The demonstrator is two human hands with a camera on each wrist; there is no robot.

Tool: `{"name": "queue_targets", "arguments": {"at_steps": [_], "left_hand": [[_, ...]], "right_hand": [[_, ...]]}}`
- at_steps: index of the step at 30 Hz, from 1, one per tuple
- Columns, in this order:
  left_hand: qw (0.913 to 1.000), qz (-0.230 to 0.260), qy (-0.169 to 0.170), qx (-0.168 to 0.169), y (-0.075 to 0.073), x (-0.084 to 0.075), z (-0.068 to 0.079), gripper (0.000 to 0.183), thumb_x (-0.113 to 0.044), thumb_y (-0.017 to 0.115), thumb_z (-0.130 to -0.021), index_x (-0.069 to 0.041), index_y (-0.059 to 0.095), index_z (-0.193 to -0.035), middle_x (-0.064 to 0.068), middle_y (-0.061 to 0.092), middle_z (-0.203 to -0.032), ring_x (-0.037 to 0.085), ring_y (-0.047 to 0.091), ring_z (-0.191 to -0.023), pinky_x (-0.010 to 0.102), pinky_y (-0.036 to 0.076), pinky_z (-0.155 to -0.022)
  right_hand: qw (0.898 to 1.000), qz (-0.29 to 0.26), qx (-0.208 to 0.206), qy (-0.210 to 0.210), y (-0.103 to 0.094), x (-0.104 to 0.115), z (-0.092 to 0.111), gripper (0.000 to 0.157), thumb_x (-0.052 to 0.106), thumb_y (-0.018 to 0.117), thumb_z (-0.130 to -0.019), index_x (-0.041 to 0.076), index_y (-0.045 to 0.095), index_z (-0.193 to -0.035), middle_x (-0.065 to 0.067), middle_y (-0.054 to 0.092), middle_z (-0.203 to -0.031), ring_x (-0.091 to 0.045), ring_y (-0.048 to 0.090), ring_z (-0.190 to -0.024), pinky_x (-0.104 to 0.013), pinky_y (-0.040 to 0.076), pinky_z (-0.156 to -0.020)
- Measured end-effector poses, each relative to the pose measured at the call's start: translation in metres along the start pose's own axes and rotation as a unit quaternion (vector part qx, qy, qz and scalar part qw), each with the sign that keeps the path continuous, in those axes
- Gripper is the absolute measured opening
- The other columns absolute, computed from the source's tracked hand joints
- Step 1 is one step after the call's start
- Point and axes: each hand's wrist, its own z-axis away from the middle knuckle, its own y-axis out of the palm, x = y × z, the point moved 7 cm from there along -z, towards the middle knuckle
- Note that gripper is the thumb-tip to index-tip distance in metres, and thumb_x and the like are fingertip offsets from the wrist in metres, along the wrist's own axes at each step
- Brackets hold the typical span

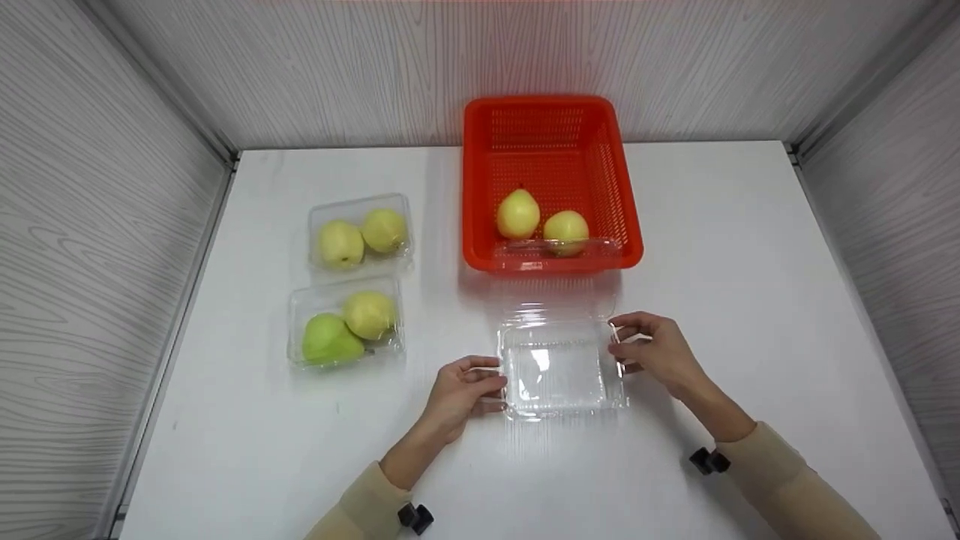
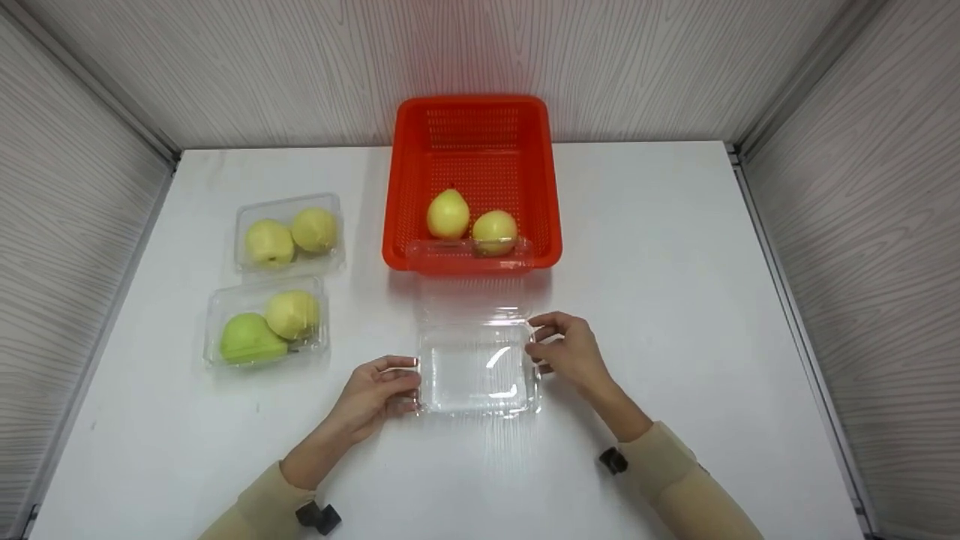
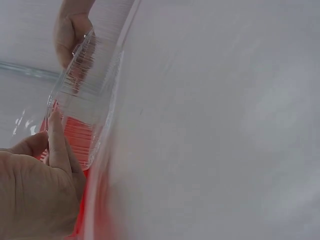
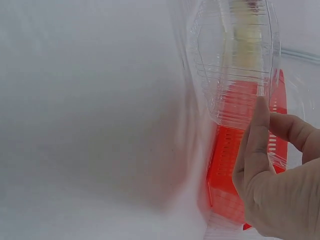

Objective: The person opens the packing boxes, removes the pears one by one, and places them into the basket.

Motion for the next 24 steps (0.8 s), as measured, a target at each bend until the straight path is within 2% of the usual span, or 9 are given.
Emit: {"name": "queue_targets", "arguments": {"at_steps": [7, 17, 24], "left_hand": [[0.9998, 0.003, -0.004, 0.020, 0.014, 0.004, -0.006, 0.038, 0.001, 0.073, -0.094, 0.008, 0.059, -0.129, -0.001, 0.073, -0.090, 0.012, 0.075, -0.076, 0.028, 0.068, -0.071], [0.9996, 0.000, -0.010, 0.025, 0.035, 0.007, -0.014, 0.037, -0.002, 0.074, -0.095, 0.007, 0.061, -0.128, 0.004, 0.075, -0.094, 0.014, 0.077, -0.074, 0.031, 0.069, -0.073], [0.9992, 0.006, -0.010, 0.037, 0.051, 0.008, -0.022, 0.034, 0.000, 0.073, -0.094, 0.005, 0.063, -0.126, 0.003, 0.075, -0.093, 0.011, 0.074, -0.073, 0.028, 0.069, -0.070]], "right_hand": [[1.000, 0.011, 0.003, 0.005, -0.014, -0.004, 0.001, 0.052, 0.004, 0.076, -0.092, -0.007, 0.057, -0.139, -0.002, 0.064, -0.099, -0.011, 0.070, -0.074, -0.029, 0.068, -0.067], [0.998, 0.057, 0.016, 0.008, -0.034, -0.005, 0.004, 0.050, 0.005, 0.074, -0.095, -0.008, 0.055, -0.139, -0.004, 0.066, -0.100, -0.014, 0.073, -0.078, -0.031, 0.069, -0.070], [0.997, 0.070, 0.016, 0.009, -0.051, -0.008, 0.003, 0.051, 0.005, 0.073, -0.095, -0.009, 0.054, -0.140, -0.004, 0.065, -0.100, -0.014, 0.072, -0.078, -0.033, 0.069, -0.071]]}}
